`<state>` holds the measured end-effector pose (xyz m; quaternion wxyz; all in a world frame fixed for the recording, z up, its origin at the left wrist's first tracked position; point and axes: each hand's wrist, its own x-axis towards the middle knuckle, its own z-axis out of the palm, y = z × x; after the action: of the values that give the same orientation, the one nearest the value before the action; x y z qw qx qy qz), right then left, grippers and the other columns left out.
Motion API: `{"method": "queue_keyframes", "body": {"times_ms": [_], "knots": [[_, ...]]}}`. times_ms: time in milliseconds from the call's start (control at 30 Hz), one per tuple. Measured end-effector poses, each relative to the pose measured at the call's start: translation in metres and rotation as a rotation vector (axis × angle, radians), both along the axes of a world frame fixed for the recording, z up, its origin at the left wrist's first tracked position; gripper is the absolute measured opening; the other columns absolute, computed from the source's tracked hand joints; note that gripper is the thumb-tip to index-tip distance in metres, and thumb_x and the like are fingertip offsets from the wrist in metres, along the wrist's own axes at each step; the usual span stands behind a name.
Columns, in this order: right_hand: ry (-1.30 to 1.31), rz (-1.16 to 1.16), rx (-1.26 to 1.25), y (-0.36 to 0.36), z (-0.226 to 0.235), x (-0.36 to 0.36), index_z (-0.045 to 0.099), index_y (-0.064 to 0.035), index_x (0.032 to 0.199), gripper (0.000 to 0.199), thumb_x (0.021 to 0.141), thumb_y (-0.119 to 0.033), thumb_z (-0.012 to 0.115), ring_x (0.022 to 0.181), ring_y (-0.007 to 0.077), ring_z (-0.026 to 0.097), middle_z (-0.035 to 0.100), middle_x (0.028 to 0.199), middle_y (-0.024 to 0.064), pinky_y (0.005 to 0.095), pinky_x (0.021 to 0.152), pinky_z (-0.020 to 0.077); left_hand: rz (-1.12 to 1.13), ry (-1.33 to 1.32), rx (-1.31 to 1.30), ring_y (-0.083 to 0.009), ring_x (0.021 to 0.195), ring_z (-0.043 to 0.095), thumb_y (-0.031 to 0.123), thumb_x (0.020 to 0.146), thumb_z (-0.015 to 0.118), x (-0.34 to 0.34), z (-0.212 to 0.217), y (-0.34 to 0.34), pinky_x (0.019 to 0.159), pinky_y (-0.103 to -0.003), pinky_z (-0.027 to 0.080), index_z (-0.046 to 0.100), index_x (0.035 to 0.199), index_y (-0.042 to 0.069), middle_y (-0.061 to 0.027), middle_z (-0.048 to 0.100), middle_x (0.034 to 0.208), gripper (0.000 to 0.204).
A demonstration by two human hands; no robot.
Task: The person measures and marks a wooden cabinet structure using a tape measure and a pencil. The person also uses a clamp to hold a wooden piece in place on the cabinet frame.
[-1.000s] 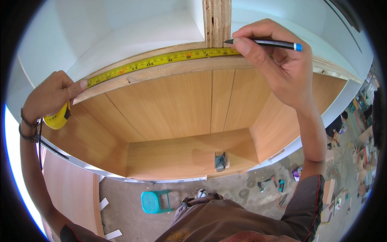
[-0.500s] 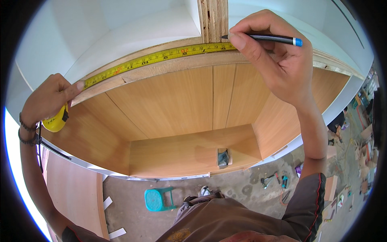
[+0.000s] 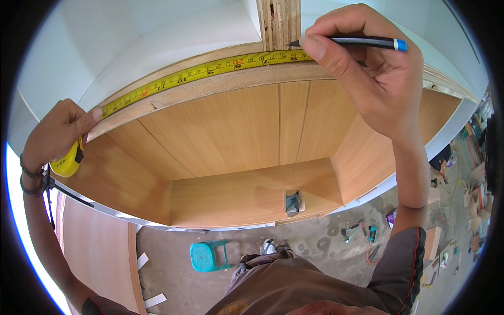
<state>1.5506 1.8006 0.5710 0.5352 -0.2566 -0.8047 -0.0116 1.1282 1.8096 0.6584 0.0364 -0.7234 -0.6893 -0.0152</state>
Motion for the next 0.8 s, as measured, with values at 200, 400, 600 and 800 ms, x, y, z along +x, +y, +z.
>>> {"method": "queue_keyframes", "body": {"times_ms": [200,400,600,800], "knots": [[0.069,0.096,-0.087,0.006,-0.002,0.005,0.067,0.0046,0.098,0.017,0.097,-0.011,0.074,0.066,0.0062,0.061,0.069,0.08,0.0069,0.0203,0.058,0.0466,0.013,-0.027,0.024,-0.0139,0.044,0.058,0.064,0.096,0.062,-0.003,-0.002,0.001,0.048,-0.029,0.047,0.066,0.06,0.0,-0.0071,0.059,0.05,0.073],[0.068,0.103,-0.082,0.008,-0.003,0.006,0.067,0.005,0.098,0.017,0.097,-0.011,0.074,0.068,0.0069,0.064,0.07,0.082,0.0083,0.0203,0.059,0.049,-0.004,-0.03,0.046,-0.0146,0.044,0.058,0.065,0.095,0.062,-0.008,-0.004,0.003,0.048,-0.029,0.047,0.066,0.06,0.001,-0.0071,0.059,0.05,0.074],[0.058,0.118,-0.085,0.009,-0.001,0.008,0.068,0.0056,0.099,0.017,0.096,-0.01,0.074,0.07,0.0078,0.066,0.071,0.083,0.0094,0.0206,0.061,0.0509,-0.003,-0.029,0.008,-0.0155,0.044,0.06,0.067,0.095,0.061,-0.005,-0.001,0.001,0.047,-0.029,0.048,0.066,0.06,0.001,-0.0076,0.06,0.049,0.075],[0.019,-0.01,-0.032,0.001,0.001,0.0,0.068,0.0058,0.099,0.017,0.096,-0.009,0.074,0.071,0.0085,0.067,0.072,0.083,0.0101,0.0214,0.062,0.0529,-0.007,-0.021,0.0,-0.016,0.044,0.061,0.068,0.094,0.061,-0.007,-0.001,0.002,0.047,-0.028,0.049,0.066,0.06,0.001,-0.008,0.06,0.049,0.075]]}}
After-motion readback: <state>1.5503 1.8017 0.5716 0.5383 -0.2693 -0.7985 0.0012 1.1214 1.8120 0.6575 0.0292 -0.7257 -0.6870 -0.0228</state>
